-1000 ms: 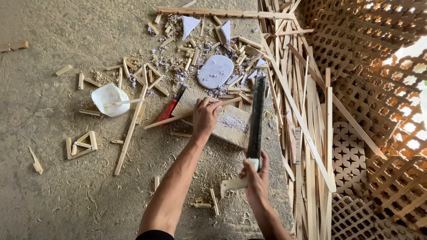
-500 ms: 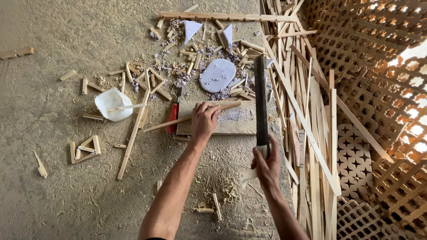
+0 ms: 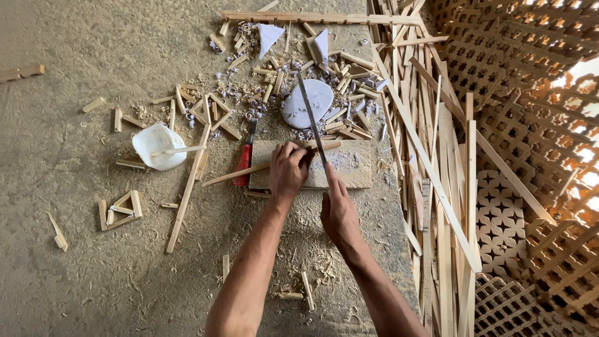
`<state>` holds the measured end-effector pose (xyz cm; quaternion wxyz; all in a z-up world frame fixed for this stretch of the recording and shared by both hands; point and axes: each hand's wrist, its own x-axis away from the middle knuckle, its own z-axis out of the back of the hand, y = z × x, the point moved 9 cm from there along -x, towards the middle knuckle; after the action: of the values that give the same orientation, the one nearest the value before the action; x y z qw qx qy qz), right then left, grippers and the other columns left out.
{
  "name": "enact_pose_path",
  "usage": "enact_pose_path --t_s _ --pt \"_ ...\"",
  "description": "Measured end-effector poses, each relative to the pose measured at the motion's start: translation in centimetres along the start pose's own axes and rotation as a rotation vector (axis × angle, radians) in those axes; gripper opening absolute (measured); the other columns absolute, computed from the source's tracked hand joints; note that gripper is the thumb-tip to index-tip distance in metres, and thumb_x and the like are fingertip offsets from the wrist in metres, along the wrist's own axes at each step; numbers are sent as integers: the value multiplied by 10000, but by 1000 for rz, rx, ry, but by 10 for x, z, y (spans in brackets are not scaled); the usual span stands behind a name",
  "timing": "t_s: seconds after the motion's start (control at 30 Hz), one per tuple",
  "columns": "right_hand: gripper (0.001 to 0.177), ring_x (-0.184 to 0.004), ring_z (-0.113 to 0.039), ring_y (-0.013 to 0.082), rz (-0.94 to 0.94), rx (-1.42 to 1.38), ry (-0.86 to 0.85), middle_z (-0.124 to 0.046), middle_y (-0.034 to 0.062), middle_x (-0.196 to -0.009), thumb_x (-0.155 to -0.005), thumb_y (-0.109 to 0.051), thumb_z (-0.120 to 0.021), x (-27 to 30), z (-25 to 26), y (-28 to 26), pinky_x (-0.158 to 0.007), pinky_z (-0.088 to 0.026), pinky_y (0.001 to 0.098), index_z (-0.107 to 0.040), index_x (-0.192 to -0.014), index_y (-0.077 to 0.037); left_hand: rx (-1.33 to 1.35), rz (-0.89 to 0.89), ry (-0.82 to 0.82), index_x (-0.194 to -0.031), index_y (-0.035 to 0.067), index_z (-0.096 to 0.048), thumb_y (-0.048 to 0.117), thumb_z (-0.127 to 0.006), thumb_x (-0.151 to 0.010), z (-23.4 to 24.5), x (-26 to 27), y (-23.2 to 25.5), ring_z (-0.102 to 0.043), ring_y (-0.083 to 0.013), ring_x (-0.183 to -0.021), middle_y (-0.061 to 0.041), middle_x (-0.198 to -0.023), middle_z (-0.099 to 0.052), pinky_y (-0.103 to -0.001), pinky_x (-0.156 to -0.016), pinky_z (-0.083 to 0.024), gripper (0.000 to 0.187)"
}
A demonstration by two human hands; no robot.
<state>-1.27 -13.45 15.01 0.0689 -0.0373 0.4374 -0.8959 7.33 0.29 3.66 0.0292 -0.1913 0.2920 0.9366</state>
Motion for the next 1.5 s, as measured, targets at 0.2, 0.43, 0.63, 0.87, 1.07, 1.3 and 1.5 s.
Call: enact_pose_path --t_s 0.2,0.43,0.63,0.87,1.07,1.3,1.5 --pt "746 -817 -715 402 11 76 -56 -509 335 -1362 -911 66 -354 -12 -10 -4 -582 -619 467 -202 -1608 -153 7 29 -20 -904 154 -776 236 -773 -869 -1 -3 -4 -575 -249 -923 -14 -932 -592 -384 -812 -495 89" --pt "721 -928 -700 439 55 -8 -69 -518 276 -1414 -909 19 -384 -7 6 -10 -684 -629 502 -250 -1594 -162 -34 96 -64 -920 183 -787 226 -776 -861 6 -3 1 -560 -219 -925 11 -920 -587 -364 -822 -489 73" --pt "749 -759 -736 356 5 55 -70 -537 251 -1389 -886 49 -373 32 9 3 -548 -635 432 -268 -1586 -197 -31 108 -37 -902 197 -793 257 -771 -870 2 -6 -5 -559 -241 -897 17 -891 -580 -394 -808 -491 72" --pt "724 -712 -722 333 41 6 -35 -556 264 -1361 -903 42 -380 9 3 18 -565 -627 439 -285 -1582 -189 1 64 -18 -882 192 -776 346 -751 -921 1 -6 -3 -538 -205 -876 29 -853 -534 -360 -793 -476 160" --pt "756 -1011 -659 502 110 -12 -44 -552 280 -1372 -893 52 -441 -26 -3 7 -765 -589 582 -258 -1593 -168 32 59 25 -871 185 -775 402 -739 -939 5 -7 -2 -548 -230 -856 6 -827 -538 -378 -772 -481 230" --pt "774 -805 -717 443 2 23 -61 -568 230 -1355 -862 10 -401 20 5 14 -637 -627 512 -278 -1589 -226 -55 76 -12 -887 179 -785 298 -772 -892 17 -6 5 -531 -209 -873 21 -878 -560 -367 -791 -467 120" --pt "549 -312 -397 51 -68 74 -107 -338 275 -1545 -1031 -166 -276 60 0 33 -273 -436 203 -175 -1570 -199 -28 13 -26 -1056 139 -792 376 -696 -980 9 -5 6 -432 -172 -836 38 -855 -543 -332 -797 -386 267"
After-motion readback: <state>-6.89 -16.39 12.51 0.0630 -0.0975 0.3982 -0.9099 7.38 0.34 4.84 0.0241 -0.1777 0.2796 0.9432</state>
